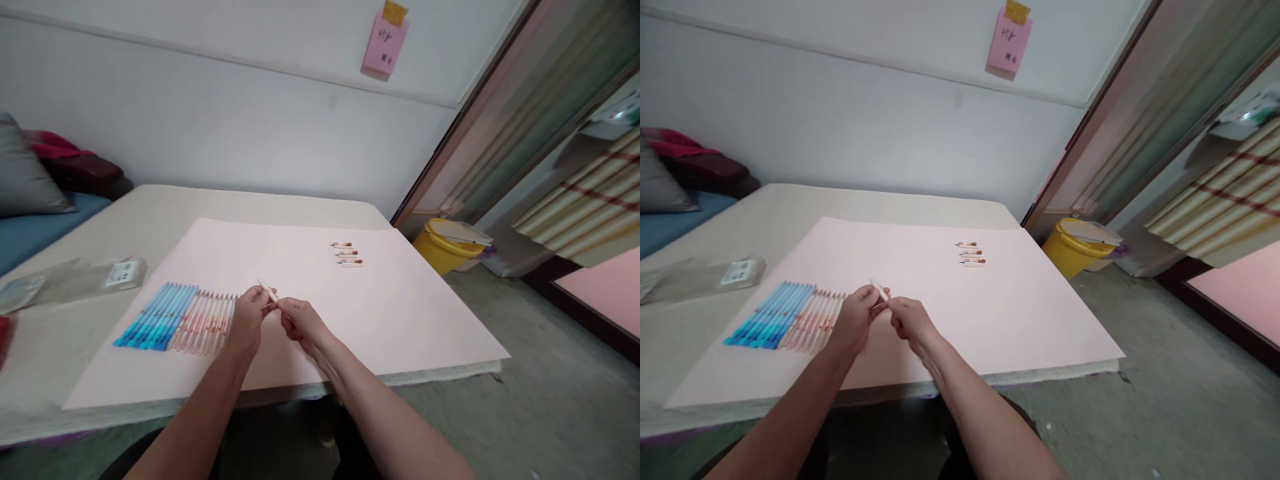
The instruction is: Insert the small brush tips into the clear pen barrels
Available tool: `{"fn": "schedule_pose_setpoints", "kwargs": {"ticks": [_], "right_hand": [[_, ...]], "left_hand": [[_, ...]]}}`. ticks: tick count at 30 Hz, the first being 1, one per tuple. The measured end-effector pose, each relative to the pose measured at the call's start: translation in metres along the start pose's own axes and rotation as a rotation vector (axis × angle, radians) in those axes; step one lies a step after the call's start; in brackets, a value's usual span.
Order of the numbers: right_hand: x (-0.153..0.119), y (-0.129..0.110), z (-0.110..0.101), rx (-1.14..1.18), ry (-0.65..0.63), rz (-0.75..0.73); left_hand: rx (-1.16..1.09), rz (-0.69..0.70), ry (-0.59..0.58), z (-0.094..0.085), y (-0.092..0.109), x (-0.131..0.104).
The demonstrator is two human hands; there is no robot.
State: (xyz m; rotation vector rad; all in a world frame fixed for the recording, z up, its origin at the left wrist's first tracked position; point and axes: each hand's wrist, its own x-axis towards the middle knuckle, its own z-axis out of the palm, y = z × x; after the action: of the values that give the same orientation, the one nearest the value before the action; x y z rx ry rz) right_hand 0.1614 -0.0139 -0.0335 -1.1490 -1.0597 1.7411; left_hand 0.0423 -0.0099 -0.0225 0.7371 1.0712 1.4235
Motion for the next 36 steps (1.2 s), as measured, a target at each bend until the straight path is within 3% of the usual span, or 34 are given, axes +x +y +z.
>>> {"fn": "schedule_pose_setpoints", "kwargs": {"ticks": [3, 10, 13, 17, 20, 23, 27, 29, 32, 36], "right_hand": [[0.0011, -0.0009, -0.0002, -0.039, 0.053, -0.026], [0.0038, 0.0034, 0.0026, -0.401, 0.110, -0.333], [0.0021, 0.0030, 0.0034, -0.344, 0.077, -0.250], [-0.0012, -0.0005, 0.0017, -0.023, -0.064, -0.004], [-0.0020, -0.0023, -0.0003, 0.069, -0.094, 0.048], [-0.0007, -0.0031, -0.0009, -0.038, -0.034, -0.053], [0.0014, -0.0031, 0.0022, -0.329, 0.082, -0.319], [0.0014, -0.0023, 0.0040, -0.403, 0.093, -0.370], [-0.0004, -0.0013, 0.0045, -0.315, 0.045, -0.236], [-0.0036, -0.0025, 0.0013, -0.017, -0.073, 0.018]], "left_hand": [[-0.004, -0.014, -0.010, 0.0017, 0.0015, -0.0021], [0.046, -0.018, 0.143, -0.0010, 0.0045, 0.0006], [-0.010, -0.050, 0.105, -0.0033, 0.0050, 0.0021], [-0.073, -0.080, -0.030, -0.0035, 0.0060, 0.0018], [-0.078, -0.092, -0.071, -0.0021, 0.0065, 0.0003], [-0.046, -0.083, -0.061, -0.0015, 0.0054, -0.0014], [0.014, -0.071, 0.043, -0.0024, 0.0018, -0.0011], [0.008, -0.058, 0.071, -0.0028, 0.0009, 0.0005], [-0.003, -0.045, 0.056, -0.0031, 0.0022, 0.0022], [-0.026, -0.067, -0.077, -0.0025, 0.0057, 0.0006]]}}
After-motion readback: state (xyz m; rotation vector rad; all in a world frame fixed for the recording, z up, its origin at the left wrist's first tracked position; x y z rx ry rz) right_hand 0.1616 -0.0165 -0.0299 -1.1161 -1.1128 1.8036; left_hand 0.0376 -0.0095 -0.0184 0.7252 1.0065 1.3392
